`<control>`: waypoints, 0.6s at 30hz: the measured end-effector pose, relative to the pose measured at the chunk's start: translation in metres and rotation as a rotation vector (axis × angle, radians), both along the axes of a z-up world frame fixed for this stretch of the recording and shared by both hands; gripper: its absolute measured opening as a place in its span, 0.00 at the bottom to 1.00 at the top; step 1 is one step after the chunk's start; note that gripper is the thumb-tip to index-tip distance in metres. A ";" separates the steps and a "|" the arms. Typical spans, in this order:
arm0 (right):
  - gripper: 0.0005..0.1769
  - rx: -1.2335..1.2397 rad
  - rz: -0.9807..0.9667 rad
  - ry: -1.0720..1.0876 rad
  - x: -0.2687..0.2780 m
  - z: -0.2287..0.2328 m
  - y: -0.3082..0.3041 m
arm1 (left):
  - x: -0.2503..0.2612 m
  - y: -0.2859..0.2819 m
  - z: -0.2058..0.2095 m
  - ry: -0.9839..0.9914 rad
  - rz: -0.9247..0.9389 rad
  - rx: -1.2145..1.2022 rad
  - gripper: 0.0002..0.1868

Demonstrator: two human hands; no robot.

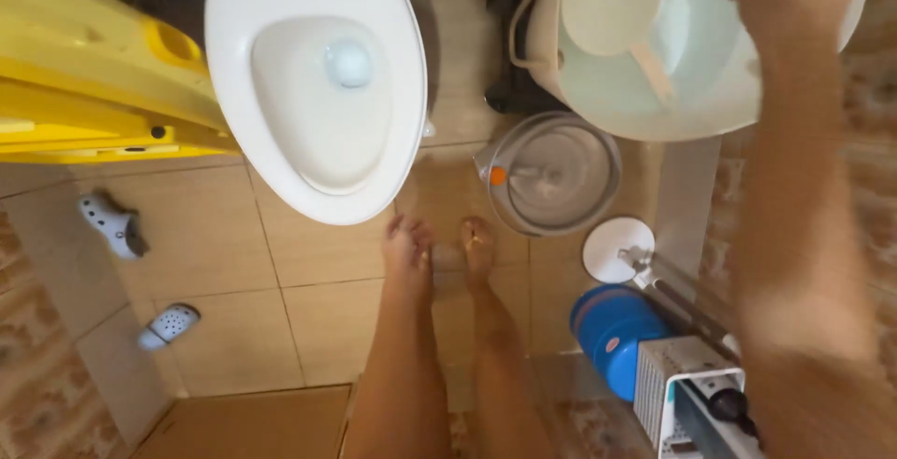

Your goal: Cleaning and rinsing a spin mop bucket in a bathroom.

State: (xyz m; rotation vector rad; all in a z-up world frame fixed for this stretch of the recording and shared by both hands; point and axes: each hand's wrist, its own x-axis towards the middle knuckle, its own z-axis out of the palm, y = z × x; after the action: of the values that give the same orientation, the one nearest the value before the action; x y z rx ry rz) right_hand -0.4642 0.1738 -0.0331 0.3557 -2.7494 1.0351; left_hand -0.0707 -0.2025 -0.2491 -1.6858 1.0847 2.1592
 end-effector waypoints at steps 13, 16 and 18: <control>0.30 0.199 0.033 0.013 0.124 0.009 -0.125 | 0.013 -0.073 0.006 -0.121 0.428 0.213 0.26; 0.28 0.103 0.115 -0.163 0.158 0.006 -0.179 | 0.036 -0.070 -0.005 0.008 0.427 0.131 0.20; 0.26 0.035 0.154 -0.185 0.161 0.003 -0.198 | 0.038 -0.068 0.033 0.082 0.424 0.007 0.16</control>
State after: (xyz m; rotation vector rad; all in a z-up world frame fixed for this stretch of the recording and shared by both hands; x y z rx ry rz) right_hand -0.3028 -0.0237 -0.0304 0.5073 -2.9469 1.1099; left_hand -0.0326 -0.2701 -0.2164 -1.9865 0.7877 2.4932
